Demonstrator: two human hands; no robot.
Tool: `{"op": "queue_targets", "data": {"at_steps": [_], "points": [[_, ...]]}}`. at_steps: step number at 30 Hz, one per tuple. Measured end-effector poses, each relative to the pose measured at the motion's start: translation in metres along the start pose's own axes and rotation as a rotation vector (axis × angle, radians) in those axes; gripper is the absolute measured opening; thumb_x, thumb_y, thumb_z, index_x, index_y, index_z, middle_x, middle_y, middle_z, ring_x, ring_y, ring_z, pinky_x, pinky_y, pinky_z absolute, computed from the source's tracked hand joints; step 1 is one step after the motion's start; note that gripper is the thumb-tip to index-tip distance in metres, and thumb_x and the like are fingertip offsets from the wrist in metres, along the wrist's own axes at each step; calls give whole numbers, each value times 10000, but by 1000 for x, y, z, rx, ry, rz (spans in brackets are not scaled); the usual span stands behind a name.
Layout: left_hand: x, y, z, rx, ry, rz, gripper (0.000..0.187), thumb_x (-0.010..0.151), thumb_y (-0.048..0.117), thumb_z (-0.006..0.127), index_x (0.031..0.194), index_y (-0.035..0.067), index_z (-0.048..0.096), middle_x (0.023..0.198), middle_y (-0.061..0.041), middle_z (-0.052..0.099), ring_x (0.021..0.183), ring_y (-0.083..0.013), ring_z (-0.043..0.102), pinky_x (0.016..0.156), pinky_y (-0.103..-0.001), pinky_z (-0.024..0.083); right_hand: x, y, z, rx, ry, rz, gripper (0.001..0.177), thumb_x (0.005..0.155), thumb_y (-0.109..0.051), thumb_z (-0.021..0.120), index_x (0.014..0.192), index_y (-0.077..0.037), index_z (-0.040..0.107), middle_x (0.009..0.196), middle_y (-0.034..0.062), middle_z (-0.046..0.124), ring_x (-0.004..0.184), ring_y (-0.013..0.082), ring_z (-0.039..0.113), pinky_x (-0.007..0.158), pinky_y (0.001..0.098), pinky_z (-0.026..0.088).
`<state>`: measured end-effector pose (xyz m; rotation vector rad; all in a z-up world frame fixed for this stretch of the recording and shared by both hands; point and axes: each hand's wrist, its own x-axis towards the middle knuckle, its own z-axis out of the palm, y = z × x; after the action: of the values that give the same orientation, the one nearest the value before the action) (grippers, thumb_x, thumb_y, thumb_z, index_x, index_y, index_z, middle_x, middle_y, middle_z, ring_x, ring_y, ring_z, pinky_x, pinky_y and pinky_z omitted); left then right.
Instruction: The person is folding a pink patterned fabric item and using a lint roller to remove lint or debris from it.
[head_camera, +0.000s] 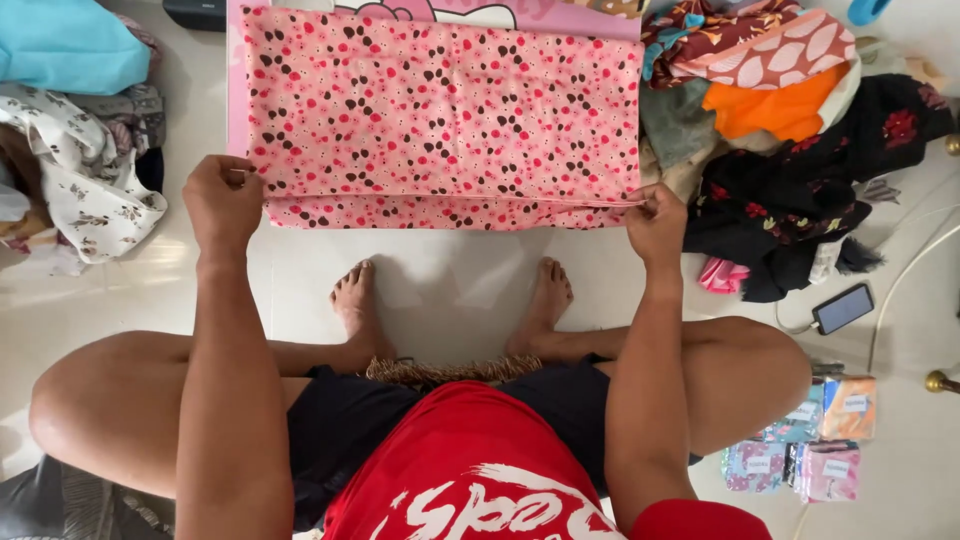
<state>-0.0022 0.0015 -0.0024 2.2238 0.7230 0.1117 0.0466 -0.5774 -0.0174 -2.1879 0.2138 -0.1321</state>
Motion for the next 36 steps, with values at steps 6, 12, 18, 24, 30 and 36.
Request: {"op": "queue_targets", "data": {"at_steps": [6, 12, 18, 24, 30, 36], "points": [[5, -5, -7, -87, 21, 59, 166, 932, 1, 670, 1084, 6, 738, 890, -193, 699, 746, -296, 697, 622, -403, 569, 0, 9, -5, 50, 13, 24, 222, 820, 50, 680, 892, -159, 702, 730, 52, 716, 649, 98, 552, 614, 216, 459], [1, -9, -13, -94, -47, 14, 170, 917, -31, 660, 1069, -20, 735, 858, -190, 699, 652, -252, 685, 579, -347, 571, 1, 10, -8, 91, 19, 6, 114, 782, -11, 698, 865, -88, 708, 723, 102, 673, 614, 148, 584, 584, 302, 475], [-2, -8, -12, -36, -131, -33, 203, 866, -65, 691, 1064, -50, 731, 872, -212, 677, 724, -323, 711, 618, -408, 577, -3, 13, -1, 42, 69, 39, 68, 803, -54, 735, 810, -99, 686, 575, 49, 603, 520, 100, 498, 498, 243, 369], [-2, -9, -8, 115, -106, -58, 236, 826, -52, 726, 1059, -14, 735, 873, -180, 712, 770, -351, 721, 630, -438, 600, -3, 6, -2, 53, 47, 63, 83, 789, -44, 722, 807, -106, 669, 591, 50, 649, 525, 92, 511, 529, 225, 401], [-3, -9, -21, -17, -179, -81, 268, 770, -87, 723, 1037, -71, 702, 828, -196, 675, 670, -283, 670, 614, -347, 570, -1, 22, -15, 132, 43, 104, 105, 777, -32, 724, 836, -109, 682, 636, 82, 668, 565, 114, 615, 546, 226, 409], [17, -59, 9, 175, -180, -115, 258, 757, 26, 843, 997, 22, 750, 842, -135, 717, 795, -357, 720, 669, -459, 591, -3, 21, -5, 67, -8, 161, 108, 763, -52, 704, 833, -128, 671, 609, 72, 648, 556, 104, 569, 531, 244, 406]]}}
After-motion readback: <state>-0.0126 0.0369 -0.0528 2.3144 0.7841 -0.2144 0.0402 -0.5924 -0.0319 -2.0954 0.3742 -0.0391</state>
